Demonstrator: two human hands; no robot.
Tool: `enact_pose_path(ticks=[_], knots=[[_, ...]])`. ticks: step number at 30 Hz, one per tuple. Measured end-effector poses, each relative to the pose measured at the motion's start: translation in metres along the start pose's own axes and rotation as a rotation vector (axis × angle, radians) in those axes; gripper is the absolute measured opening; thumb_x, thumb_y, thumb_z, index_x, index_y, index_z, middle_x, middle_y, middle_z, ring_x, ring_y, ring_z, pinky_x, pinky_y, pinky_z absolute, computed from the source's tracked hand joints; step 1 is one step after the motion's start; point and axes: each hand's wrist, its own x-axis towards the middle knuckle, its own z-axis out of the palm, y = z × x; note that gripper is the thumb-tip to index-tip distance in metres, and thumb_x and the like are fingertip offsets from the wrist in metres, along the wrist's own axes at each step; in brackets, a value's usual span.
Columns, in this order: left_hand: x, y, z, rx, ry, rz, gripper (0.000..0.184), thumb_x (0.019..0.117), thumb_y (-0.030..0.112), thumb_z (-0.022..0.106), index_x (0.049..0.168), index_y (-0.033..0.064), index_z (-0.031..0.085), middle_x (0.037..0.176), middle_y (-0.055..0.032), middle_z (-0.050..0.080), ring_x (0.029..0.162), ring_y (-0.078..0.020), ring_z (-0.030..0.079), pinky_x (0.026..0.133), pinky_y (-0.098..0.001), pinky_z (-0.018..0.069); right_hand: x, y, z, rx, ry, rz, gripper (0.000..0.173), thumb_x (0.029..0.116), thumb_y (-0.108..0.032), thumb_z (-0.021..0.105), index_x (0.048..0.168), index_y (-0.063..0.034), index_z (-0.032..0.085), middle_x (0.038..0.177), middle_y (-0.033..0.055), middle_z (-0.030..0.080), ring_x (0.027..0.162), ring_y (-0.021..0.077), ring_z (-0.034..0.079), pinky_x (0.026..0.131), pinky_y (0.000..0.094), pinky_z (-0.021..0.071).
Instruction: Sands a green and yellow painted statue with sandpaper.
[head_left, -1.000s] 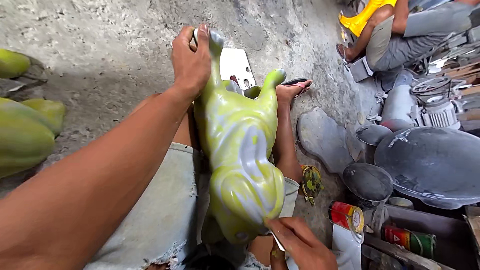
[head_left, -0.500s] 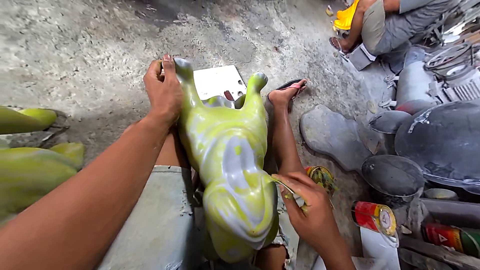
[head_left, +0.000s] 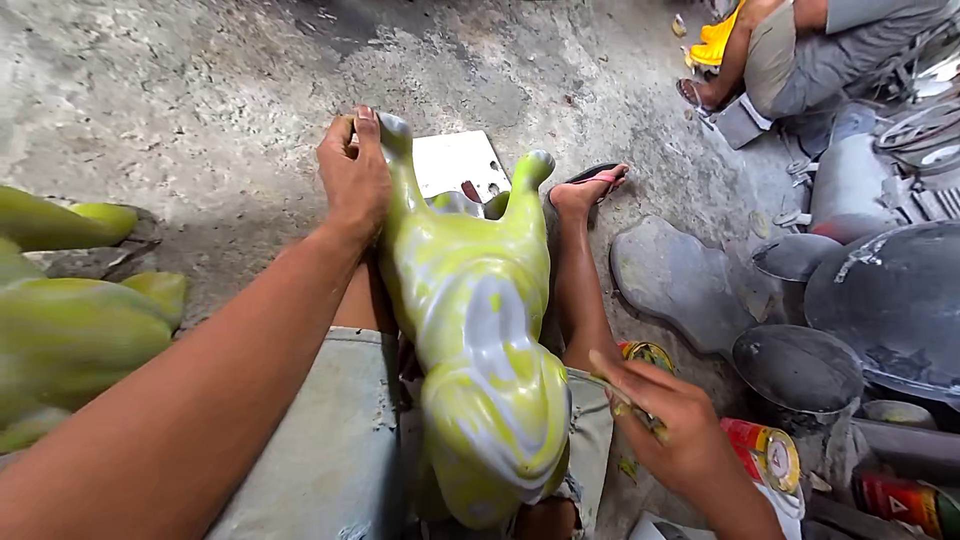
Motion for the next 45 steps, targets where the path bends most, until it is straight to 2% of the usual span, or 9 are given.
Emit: enact_pose_path(ticks=[4,7,12,20,23,29,32,40,45], knots=[[0.002,0.001,0.007,-0.017,0.005,0.015,0.05,0.1082,0.053,0.041,0.11,0.0094,0.064,0.09,-0.0036,0.063,0.08,-0.0107,0.062,0.077,-0.0343,0.0533,0.039,0.004,-0.008,0.062,-0.142,0.025,0.03,0.0989,-0.017,0.058,0.123,-0.0247,0.076,0.113,-0.0112,0.071,0.093,0.0,0.068,0.077,0.024,0.0616],[0.003,0.001,0.007,-0.019,0.003,0.017,0.05,0.1082,0.053,0.041,0.113,0.0099,0.064,0.09,-0.0038,0.063,0.079,-0.0113,0.062,0.077,-0.0351,0.0526,0.061,0.017,0.001,0.226,-0.244,0.04,0.029,0.0966,-0.01,0.062,0.119,-0.0213,0.078,0.111,-0.0087,0.072,0.093,0.004,0.069,0.076,0.0254,0.0626],[0.001,0.003,0.004,-0.004,0.006,0.001,0.049,0.1087,0.052,0.04,0.113,0.0089,0.065,0.088,-0.0048,0.063,0.077,-0.0119,0.062,0.076,-0.0356,0.0527,0.075,0.031,0.016,0.398,-0.373,0.023,0.027,0.0977,-0.007,0.064,0.117,-0.0173,0.078,0.116,-0.0035,0.072,0.102,0.0108,0.069,0.085,0.0309,0.063],[0.003,0.001,0.006,-0.043,-0.004,0.012,0.049,0.1075,0.054,0.041,0.11,0.0108,0.065,0.085,-0.003,0.062,0.076,-0.0125,0.062,0.074,-0.0368,0.0527,0.078,-0.009,-0.009,0.034,-0.49,-0.073,0.03,0.0976,-0.013,0.058,0.117,-0.0262,0.078,0.115,-0.0121,0.068,0.103,-0.0003,0.065,0.086,0.0243,0.0604],[0.002,0.001,0.006,-0.051,-0.004,0.0,0.049,0.1073,0.054,0.042,0.111,0.0112,0.065,0.086,-0.0029,0.063,0.077,-0.0133,0.062,0.075,-0.0376,0.0528,0.068,-0.024,-0.012,-0.151,-0.482,-0.112,0.032,0.0978,-0.017,0.056,0.119,-0.0288,0.077,0.116,-0.0117,0.067,0.101,-0.0011,0.065,0.082,0.0238,0.0598],[0.003,0.0,0.005,-0.004,-0.011,-0.017,0.052,0.1064,0.056,0.04,0.112,0.0114,0.066,0.089,-0.0056,0.065,0.082,-0.018,0.064,0.078,-0.0457,0.0524,0.036,-0.059,-0.009,-0.437,-0.428,-0.1,0.038,0.0944,-0.018,0.054,0.125,-0.0283,0.074,0.12,-0.0016,0.068,0.103,0.0146,0.069,0.078,0.0345,0.0619],[0.003,-0.002,0.007,-0.024,-0.009,0.0,0.05,0.1064,0.055,0.041,0.11,0.0113,0.066,0.09,-0.0051,0.065,0.083,-0.0166,0.064,0.079,-0.0432,0.0529,0.022,-0.075,-0.003,-0.537,-0.39,-0.088,0.04,0.0893,-0.014,0.058,0.124,-0.0243,0.074,0.119,0.0013,0.069,0.103,0.0207,0.069,0.071,0.0358,0.0615],[0.002,0.0,0.006,-0.032,-0.002,-0.004,0.048,0.1066,0.054,0.042,0.109,0.0119,0.065,0.087,-0.0035,0.063,0.08,-0.0148,0.062,0.077,-0.0405,0.0517,-0.01,-0.115,0.009,-0.62,-0.38,0.089,0.043,0.0882,-0.014,0.065,0.13,-0.0188,0.072,0.123,0.0053,0.068,0.104,0.0229,0.068,0.071,0.0336,0.0603],[0.0,0.002,0.006,-0.034,-0.003,-0.019,0.047,0.1063,0.054,0.043,0.11,0.0129,0.065,0.087,-0.0023,0.063,0.079,-0.0139,0.063,0.077,-0.0399,0.0518,-0.018,-0.133,0.02,-0.612,-0.302,0.181,0.038,0.0866,-0.016,0.067,0.124,-0.017,0.076,0.117,0.0045,0.07,0.098,0.0202,0.068,0.069,0.031,0.0586]])
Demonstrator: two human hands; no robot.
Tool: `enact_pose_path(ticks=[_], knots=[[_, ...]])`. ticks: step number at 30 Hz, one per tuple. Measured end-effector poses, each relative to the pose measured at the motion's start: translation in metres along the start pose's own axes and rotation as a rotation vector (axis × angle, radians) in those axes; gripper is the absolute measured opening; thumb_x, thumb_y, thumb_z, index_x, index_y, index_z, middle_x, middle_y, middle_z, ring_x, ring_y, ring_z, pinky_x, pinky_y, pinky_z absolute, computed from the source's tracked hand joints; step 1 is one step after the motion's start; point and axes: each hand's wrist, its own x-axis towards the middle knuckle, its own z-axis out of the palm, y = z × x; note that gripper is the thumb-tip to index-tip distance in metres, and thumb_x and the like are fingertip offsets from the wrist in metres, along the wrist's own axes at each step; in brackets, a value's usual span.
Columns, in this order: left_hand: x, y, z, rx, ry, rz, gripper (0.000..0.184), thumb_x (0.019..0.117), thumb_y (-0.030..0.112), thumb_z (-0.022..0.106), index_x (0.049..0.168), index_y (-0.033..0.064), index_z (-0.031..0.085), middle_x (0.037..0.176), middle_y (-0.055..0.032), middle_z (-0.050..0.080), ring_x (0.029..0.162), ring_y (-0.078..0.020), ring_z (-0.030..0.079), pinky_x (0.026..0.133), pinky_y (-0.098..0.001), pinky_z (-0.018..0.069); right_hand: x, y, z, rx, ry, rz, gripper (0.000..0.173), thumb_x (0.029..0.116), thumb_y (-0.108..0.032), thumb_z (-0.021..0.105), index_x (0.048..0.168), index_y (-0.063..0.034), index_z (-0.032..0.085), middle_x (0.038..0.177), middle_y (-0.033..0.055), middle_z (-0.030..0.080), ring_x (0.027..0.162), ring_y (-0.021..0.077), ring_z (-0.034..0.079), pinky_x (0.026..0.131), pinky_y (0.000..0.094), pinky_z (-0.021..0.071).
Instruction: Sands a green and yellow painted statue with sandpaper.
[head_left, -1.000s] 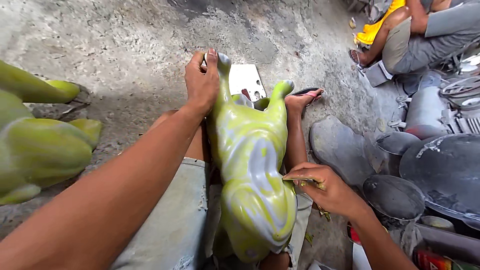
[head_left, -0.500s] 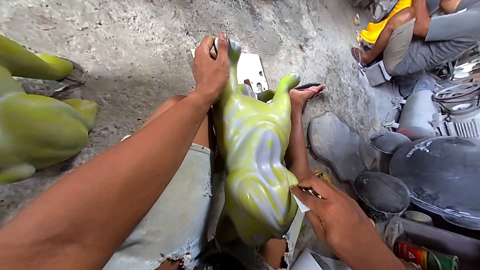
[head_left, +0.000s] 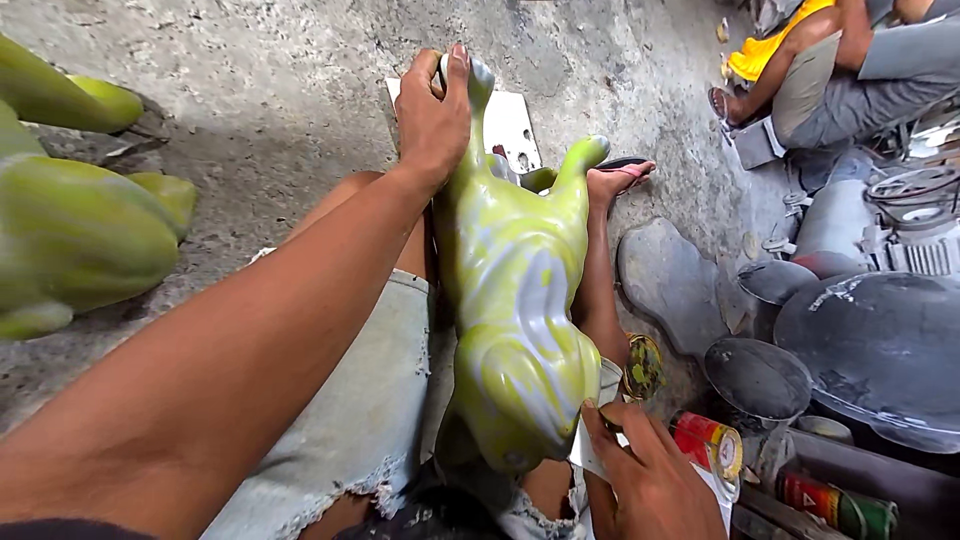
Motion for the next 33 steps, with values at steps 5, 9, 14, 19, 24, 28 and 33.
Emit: enact_pose_path(ticks=[5,9,14,19,24,28,33], knots=[[0.001,-0.001,0.0,0.001,0.006,-0.011,0.046,0.1065,0.054,0.042,0.109,0.0144,0.065,0.084,-0.0011,0.062,0.076,-0.0138,0.062,0.074,-0.0404,0.0517,-0.005,-0.021,-0.001,0.003,0.02,0.082,0.032,0.0894,-0.019,0.063,0.117,-0.0158,0.079,0.104,0.0025,0.072,0.09,0.0186,0.068,0.069,0.0319,0.0574],[0.001,-0.002,0.0,-0.017,0.009,-0.011,0.046,0.106,0.055,0.043,0.109,0.0144,0.065,0.084,-0.0015,0.063,0.078,-0.0142,0.063,0.075,-0.0411,0.0527,-0.005,-0.033,-0.002,0.049,0.018,0.157,0.033,0.0886,-0.015,0.062,0.117,-0.0136,0.079,0.099,0.0027,0.07,0.086,0.0174,0.067,0.066,0.0313,0.0561],[-0.002,0.002,-0.002,-0.012,-0.009,-0.02,0.047,0.1065,0.054,0.043,0.113,0.0134,0.065,0.087,-0.0028,0.065,0.08,-0.0147,0.064,0.077,-0.0414,0.0527,-0.003,-0.044,-0.01,0.139,-0.01,0.231,0.033,0.0887,-0.014,0.06,0.115,-0.0145,0.079,0.099,0.0014,0.07,0.083,0.0153,0.068,0.063,0.0314,0.0556],[0.0,-0.001,-0.003,-0.014,-0.002,-0.008,0.046,0.1064,0.054,0.043,0.111,0.0142,0.066,0.086,-0.0018,0.064,0.079,-0.0143,0.063,0.076,-0.0409,0.0524,0.0,-0.031,-0.018,0.483,-0.018,0.258,0.028,0.094,-0.014,0.059,0.115,-0.0149,0.078,0.105,-0.0013,0.071,0.087,0.0082,0.068,0.07,0.0298,0.0579],[0.005,-0.004,-0.002,-0.013,-0.009,0.001,0.048,0.1069,0.055,0.041,0.11,0.0132,0.065,0.087,-0.0025,0.063,0.079,-0.015,0.063,0.077,-0.0414,0.0525,-0.009,0.016,-0.012,1.12,0.179,0.142,0.025,0.0964,0.004,0.054,0.114,0.0039,0.071,0.115,0.0128,0.071,0.104,0.0191,0.069,0.09,0.0353,0.0605],[0.007,-0.005,-0.002,0.011,-0.01,0.026,0.049,0.1071,0.054,0.041,0.11,0.0119,0.065,0.086,-0.0024,0.062,0.077,-0.014,0.061,0.076,-0.0393,0.052,-0.016,0.047,0.017,1.08,0.41,0.135,0.025,0.0959,-0.001,0.055,0.113,0.0009,0.074,0.116,0.0122,0.071,0.107,0.0192,0.068,0.092,0.0326,0.0589],[0.002,-0.003,-0.005,0.006,-0.009,0.066,0.048,0.1087,0.051,0.04,0.111,0.01,0.065,0.088,-0.0025,0.062,0.076,-0.0107,0.061,0.076,-0.0343,0.0519,-0.01,0.057,0.056,1.043,0.533,0.077,0.024,0.098,-0.008,0.061,0.115,-0.0034,0.077,0.114,0.0117,0.072,0.104,0.02,0.069,0.088,0.032,0.0613]])
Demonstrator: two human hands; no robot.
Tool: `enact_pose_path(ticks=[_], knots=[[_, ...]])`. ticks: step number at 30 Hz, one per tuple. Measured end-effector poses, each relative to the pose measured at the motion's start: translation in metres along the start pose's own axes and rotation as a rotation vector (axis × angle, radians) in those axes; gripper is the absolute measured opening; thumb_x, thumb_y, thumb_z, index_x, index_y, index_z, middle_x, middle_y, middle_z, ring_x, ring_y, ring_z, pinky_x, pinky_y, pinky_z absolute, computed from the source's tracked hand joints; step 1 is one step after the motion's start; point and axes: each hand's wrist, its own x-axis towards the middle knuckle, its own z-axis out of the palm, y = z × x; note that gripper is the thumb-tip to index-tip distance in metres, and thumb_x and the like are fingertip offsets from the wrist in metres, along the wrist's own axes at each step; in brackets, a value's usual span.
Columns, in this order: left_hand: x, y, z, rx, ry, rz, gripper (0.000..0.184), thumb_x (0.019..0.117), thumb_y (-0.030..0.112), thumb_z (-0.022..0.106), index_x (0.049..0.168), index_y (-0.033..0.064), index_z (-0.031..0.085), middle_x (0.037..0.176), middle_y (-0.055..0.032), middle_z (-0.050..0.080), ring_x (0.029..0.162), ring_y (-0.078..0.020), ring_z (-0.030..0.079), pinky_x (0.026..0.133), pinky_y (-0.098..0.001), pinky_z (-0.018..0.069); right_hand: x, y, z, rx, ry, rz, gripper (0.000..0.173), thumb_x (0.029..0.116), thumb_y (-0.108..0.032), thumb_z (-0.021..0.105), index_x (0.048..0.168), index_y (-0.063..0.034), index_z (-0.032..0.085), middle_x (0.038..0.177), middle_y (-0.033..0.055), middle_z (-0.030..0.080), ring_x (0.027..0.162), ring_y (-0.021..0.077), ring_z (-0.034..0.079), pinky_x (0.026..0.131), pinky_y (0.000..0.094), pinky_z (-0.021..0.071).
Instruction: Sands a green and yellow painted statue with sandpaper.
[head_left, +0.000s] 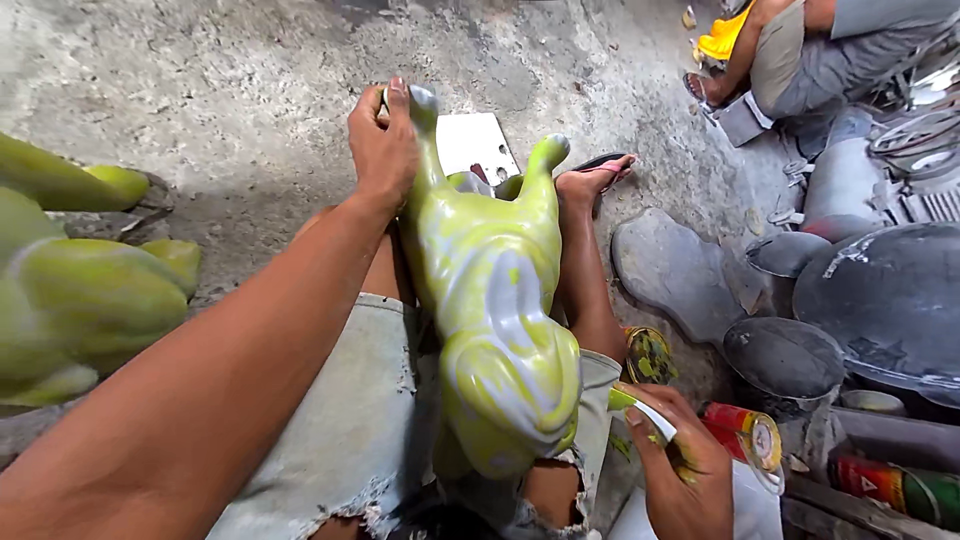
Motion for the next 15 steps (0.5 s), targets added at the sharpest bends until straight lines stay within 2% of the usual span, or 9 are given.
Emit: enact_pose_path(ticks=[6,9,11,15], knots=[[-0.002,-0.005,-0.007,-0.008,0.016,-0.01,0.052,0.1085,0.054,0.038,0.112,0.0087,0.064,0.091,-0.0046,0.063,0.081,-0.0108,0.063,0.08,-0.035,0.0537,0.015,0.012,0.014,-0.053,-0.046,-0.066,0.03,0.0984,-0.009,0.052,0.118,-0.0086,0.075,0.115,0.0048,0.071,0.106,0.0156,0.067,0.09,0.0333,0.0606],[-0.004,-0.004,-0.012,0.029,0.036,-0.03,0.056,0.1084,0.055,0.037,0.112,0.006,0.064,0.095,-0.0069,0.063,0.088,-0.0124,0.063,0.084,-0.0372,0.0532,0.026,0.016,0.021,-0.087,-0.058,-0.085,0.029,0.0993,-0.012,0.055,0.12,-0.0144,0.076,0.114,-0.0015,0.071,0.103,0.0095,0.067,0.086,0.0299,0.0609],[-0.005,-0.004,-0.016,0.046,0.04,-0.047,0.058,0.1087,0.055,0.036,0.114,0.0044,0.063,0.1,-0.0092,0.063,0.095,-0.0141,0.063,0.089,-0.0399,0.0526,0.032,0.022,0.023,-0.088,-0.077,-0.091,0.029,0.1002,-0.014,0.056,0.121,-0.0167,0.075,0.115,-0.0036,0.071,0.104,0.0081,0.067,0.087,0.0295,0.0608],[-0.003,-0.01,-0.022,0.071,0.078,-0.075,0.056,0.109,0.054,0.036,0.111,0.0057,0.064,0.101,-0.0076,0.062,0.095,-0.0125,0.062,0.089,-0.0391,0.0518,0.042,0.029,0.026,-0.045,-0.133,-0.117,0.029,0.1007,-0.014,0.057,0.124,-0.0177,0.074,0.119,-0.0049,0.07,0.107,0.0077,0.067,0.089,0.0305,0.0616]])
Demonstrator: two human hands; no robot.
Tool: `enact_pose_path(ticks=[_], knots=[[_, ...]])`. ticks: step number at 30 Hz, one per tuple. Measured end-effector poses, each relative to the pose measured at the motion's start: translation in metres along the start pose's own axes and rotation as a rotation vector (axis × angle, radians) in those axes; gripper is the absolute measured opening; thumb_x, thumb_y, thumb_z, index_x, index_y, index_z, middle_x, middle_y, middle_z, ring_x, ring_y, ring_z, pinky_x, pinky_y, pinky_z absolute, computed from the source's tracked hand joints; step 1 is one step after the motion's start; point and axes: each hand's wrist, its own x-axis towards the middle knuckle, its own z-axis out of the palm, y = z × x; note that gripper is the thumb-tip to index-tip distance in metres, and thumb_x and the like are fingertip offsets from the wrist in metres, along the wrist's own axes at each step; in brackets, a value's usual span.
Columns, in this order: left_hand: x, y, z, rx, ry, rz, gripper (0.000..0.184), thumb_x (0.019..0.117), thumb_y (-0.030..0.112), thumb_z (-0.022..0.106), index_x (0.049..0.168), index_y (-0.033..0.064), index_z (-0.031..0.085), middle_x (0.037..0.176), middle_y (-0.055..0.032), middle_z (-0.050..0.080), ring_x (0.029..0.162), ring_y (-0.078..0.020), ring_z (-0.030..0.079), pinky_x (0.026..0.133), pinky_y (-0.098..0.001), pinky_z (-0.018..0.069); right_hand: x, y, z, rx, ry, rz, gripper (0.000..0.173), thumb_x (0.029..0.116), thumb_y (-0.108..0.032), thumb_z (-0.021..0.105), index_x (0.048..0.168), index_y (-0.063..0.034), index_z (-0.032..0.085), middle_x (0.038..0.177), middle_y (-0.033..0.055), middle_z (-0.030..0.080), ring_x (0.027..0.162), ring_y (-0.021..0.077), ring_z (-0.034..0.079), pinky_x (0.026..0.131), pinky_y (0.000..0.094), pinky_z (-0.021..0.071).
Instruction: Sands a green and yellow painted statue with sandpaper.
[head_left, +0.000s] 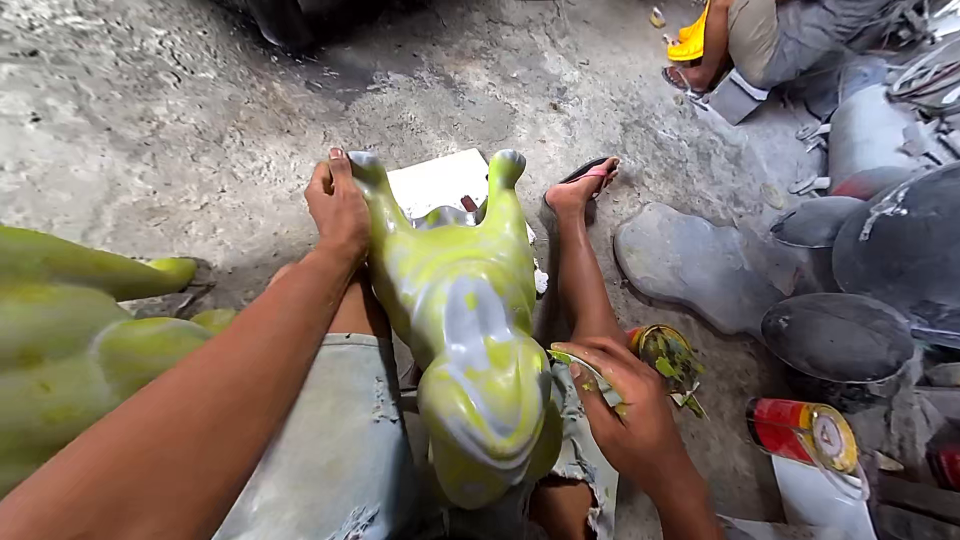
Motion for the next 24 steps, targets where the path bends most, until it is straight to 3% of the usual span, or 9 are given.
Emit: enact_pose_path(ticks=[6,12,18,21,24], knots=[[-0.005,-0.003,-0.002,-0.072,0.04,-0.038,0.055,0.1082,0.056,0.037,0.108,0.0081,0.064,0.098,-0.0056,0.062,0.091,-0.012,0.063,0.085,-0.0389,0.0537,0.013,0.007,0.006,0.018,-0.114,-0.077,0.028,0.1027,-0.015,0.057,0.125,-0.0172,0.074,0.119,-0.0053,0.069,0.106,0.0057,0.067,0.089,0.0298,0.0622],[-0.009,-0.011,-0.01,-0.121,0.068,-0.049,0.054,0.1079,0.056,0.037,0.11,0.0105,0.065,0.099,-0.0032,0.064,0.092,-0.0107,0.064,0.085,-0.0369,0.0552,0.005,0.004,0.006,-0.258,-0.199,-0.188,0.033,0.1002,-0.018,0.057,0.128,-0.0226,0.074,0.111,-0.0026,0.072,0.098,0.0065,0.068,0.08,0.027,0.0608],[-0.013,-0.012,-0.012,-0.139,0.095,-0.05,0.051,0.1083,0.055,0.038,0.106,0.0107,0.064,0.097,-0.002,0.062,0.09,-0.009,0.063,0.084,-0.0342,0.0541,-0.004,0.016,-0.012,-0.346,-0.221,-0.325,0.03,0.0994,-0.016,0.06,0.125,-0.0198,0.074,0.116,0.0023,0.073,0.107,0.0126,0.069,0.087,0.0281,0.0607],[-0.026,0.018,-0.014,-0.161,0.072,-0.095,0.045,0.1113,0.044,0.038,0.105,0.0058,0.062,0.096,-0.0046,0.059,0.091,-0.0098,0.06,0.086,-0.0325,0.0509,0.003,0.021,-0.019,-0.21,-0.187,-0.285,0.032,0.0987,-0.014,0.059,0.126,-0.0192,0.075,0.12,0.0024,0.072,0.108,0.0107,0.069,0.088,0.0285,0.0617],[-0.038,0.038,-0.016,-0.157,0.059,-0.12,0.043,0.1127,0.038,0.037,0.107,0.0027,0.061,0.097,-0.0067,0.059,0.091,-0.0101,0.06,0.086,-0.0315,0.0508,0.021,0.016,-0.015,-0.216,-0.25,-0.215,0.034,0.0991,-0.016,0.057,0.127,-0.0235,0.074,0.12,-0.0049,0.07,0.104,0.0036,0.067,0.084,0.026,0.0615]])
